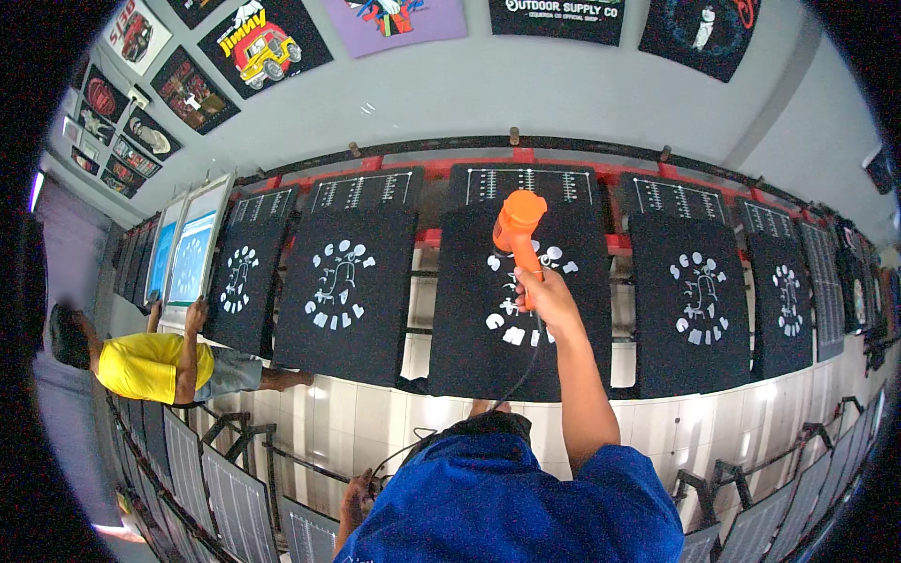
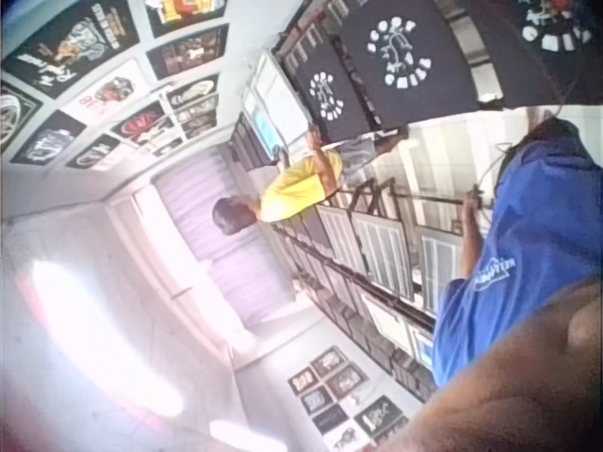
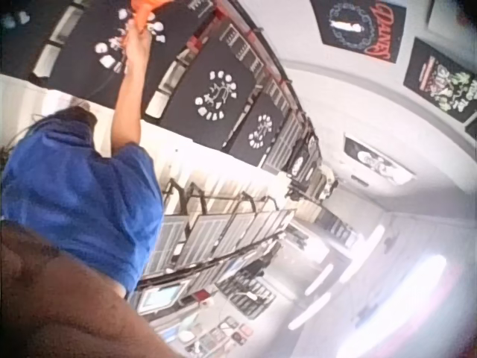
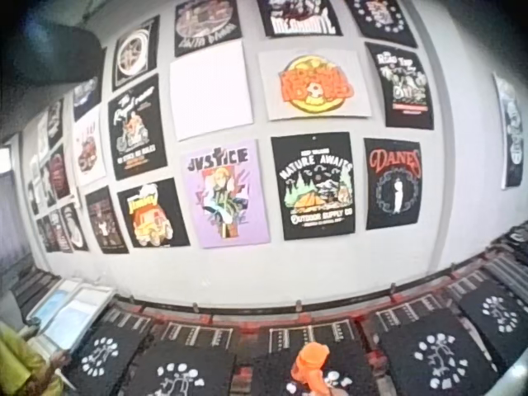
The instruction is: The person uses a heat gun to dry ink on black t-shirts mounted on a long printing table, while another person applies ink using a screen-printing frame.
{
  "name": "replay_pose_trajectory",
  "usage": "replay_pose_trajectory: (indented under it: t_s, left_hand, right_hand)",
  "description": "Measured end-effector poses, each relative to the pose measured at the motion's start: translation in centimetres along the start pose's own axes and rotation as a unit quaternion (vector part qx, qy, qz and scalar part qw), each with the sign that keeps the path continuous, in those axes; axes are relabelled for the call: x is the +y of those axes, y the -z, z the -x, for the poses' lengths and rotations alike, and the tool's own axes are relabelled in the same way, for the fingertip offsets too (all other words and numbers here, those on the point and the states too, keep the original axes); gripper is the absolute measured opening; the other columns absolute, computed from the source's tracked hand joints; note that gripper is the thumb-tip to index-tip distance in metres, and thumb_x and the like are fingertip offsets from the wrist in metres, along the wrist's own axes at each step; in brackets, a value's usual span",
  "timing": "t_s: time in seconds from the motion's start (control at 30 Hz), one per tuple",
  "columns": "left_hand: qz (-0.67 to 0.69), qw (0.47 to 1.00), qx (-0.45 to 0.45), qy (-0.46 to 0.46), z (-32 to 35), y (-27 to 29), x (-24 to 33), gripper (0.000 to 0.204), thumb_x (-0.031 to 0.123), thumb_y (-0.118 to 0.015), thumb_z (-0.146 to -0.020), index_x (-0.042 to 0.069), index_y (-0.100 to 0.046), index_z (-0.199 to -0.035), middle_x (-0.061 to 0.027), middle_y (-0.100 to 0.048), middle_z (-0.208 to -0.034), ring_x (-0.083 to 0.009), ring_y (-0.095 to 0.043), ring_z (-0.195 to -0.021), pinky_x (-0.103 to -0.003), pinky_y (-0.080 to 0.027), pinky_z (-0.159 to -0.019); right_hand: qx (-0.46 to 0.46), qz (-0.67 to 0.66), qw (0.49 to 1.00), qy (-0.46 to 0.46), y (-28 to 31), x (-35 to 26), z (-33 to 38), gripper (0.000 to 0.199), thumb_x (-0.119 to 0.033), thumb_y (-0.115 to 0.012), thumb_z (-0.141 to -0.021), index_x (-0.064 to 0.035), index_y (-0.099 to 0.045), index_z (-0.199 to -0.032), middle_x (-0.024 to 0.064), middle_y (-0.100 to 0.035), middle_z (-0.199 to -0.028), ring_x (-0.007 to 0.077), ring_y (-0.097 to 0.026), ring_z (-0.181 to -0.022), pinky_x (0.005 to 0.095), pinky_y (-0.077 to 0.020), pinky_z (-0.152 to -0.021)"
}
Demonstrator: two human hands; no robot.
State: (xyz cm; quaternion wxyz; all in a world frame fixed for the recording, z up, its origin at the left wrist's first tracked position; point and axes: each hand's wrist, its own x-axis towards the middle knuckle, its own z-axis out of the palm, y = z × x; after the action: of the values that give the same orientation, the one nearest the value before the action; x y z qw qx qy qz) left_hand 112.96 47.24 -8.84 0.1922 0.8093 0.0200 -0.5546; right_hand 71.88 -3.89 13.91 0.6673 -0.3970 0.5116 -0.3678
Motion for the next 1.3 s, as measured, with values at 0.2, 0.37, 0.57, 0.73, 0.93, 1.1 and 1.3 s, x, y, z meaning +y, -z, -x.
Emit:
replay_pose_trajectory:
  t_s: [0.2, 0.37, 0.57, 0.73, 0.93, 1.1, 1.3]
  left_hand:
    - [0.027, 0.999, -0.035, 0.026, 1.1, -0.1, 0.3, 0.050, 0.046, -0.047, -0.095, 0.000, -0.066, -0.089, -0.0054, -0.048, -0.061, -0.0184, -0.047, -0.049, -0.036, -0.047, -0.046]
    - [-0.004, 1.000, -0.002, 0.006, 0.0, 0.2, 0.1, 0.050, 0.044, -0.048, -0.094, -0.001, -0.067, -0.084, -0.0069, -0.049, -0.061, -0.0190, -0.047, -0.050, -0.035, -0.044, -0.044]
    - [-0.060, 0.989, 0.126, -0.045, 0.3, 1.1, 4.0, 0.048, 0.041, -0.051, -0.090, -0.002, -0.069, -0.078, -0.0088, -0.053, -0.055, -0.0180, -0.050, -0.046, -0.034, -0.042, -0.044]
    - [-0.029, 0.967, 0.225, -0.113, -3.2, 7.0, 4.8, 0.043, 0.035, -0.055, -0.088, -0.002, -0.071, -0.073, -0.0111, -0.058, -0.058, -0.0211, -0.054, -0.053, -0.036, -0.044, -0.052]
    - [-0.006, 0.916, 0.379, -0.133, -6.8, 17.0, 8.0, 0.040, 0.031, -0.055, -0.087, -0.003, -0.072, -0.072, -0.0176, -0.065, -0.065, -0.0277, -0.061, -0.064, -0.039, -0.047, -0.067]
    - [-0.060, 0.879, 0.442, -0.168, -9.0, 24.1, 13.1, 0.043, 0.033, -0.050, -0.086, -0.002, -0.072, -0.072, -0.0224, -0.066, -0.071, -0.0350, -0.064, -0.071, -0.043, -0.048, -0.073]
    - [-0.084, 0.887, 0.440, -0.112, -12.2, 33.4, 17.4, 0.045, 0.034, -0.048, -0.084, -0.003, -0.071, -0.074, -0.0222, -0.067, -0.075, -0.0366, -0.065, -0.077, -0.043, -0.048, -0.078]
  right_hand:
    - [-0.025, 0.032, 0.999, -0.005, -1.5, -0.2, 1.1, 0.032, -0.034, -0.063, -0.089, -0.0037, -0.054, -0.090, 0.0023, -0.054, -0.073, 0.0109, -0.057, -0.060, 0.0239, -0.0476, -0.053]
    - [-0.031, 0.056, 0.998, 0.000, -1.6, 0.7, 1.0, 0.032, -0.034, -0.063, -0.089, -0.0029, -0.054, -0.091, 0.0027, -0.055, -0.073, 0.0103, -0.056, -0.059, 0.0233, -0.0466, -0.051]
    - [-0.006, 0.051, 0.999, -0.008, -1.7, 0.0, 2.9, 0.031, -0.032, -0.063, -0.089, -0.0031, -0.055, -0.091, 0.0026, -0.056, -0.073, 0.0103, -0.057, -0.060, 0.0229, -0.0476, -0.052]
    - [0.003, 0.030, 1.000, -0.008, -3.4, 1.0, 5.0, 0.030, -0.029, -0.064, -0.089, -0.0016, -0.054, -0.097, 0.0033, -0.054, -0.072, 0.0127, -0.057, -0.060, 0.0255, -0.0490, -0.054]
    - [-0.069, -0.043, 0.995, -0.063, -10.0, 2.2, 8.2, 0.029, -0.023, -0.064, -0.089, -0.0015, -0.054, -0.107, 0.0031, -0.054, -0.075, 0.0131, -0.056, -0.061, 0.0276, -0.0484, -0.056]
    - [-0.104, -0.019, 0.993, -0.054, -18.7, 2.2, 6.2, 0.032, -0.025, -0.062, -0.089, -0.0007, -0.055, -0.110, 0.0030, -0.055, -0.075, 0.0126, -0.056, -0.060, 0.0269, -0.0467, -0.056]
    - [-0.076, 0.039, 0.996, -0.039, -29.0, 1.7, 0.2, 0.026, -0.028, -0.060, -0.091, -0.0048, -0.057, -0.100, 0.0009, -0.054, -0.074, 0.0112, -0.056, -0.061, 0.0247, -0.0471, -0.055]
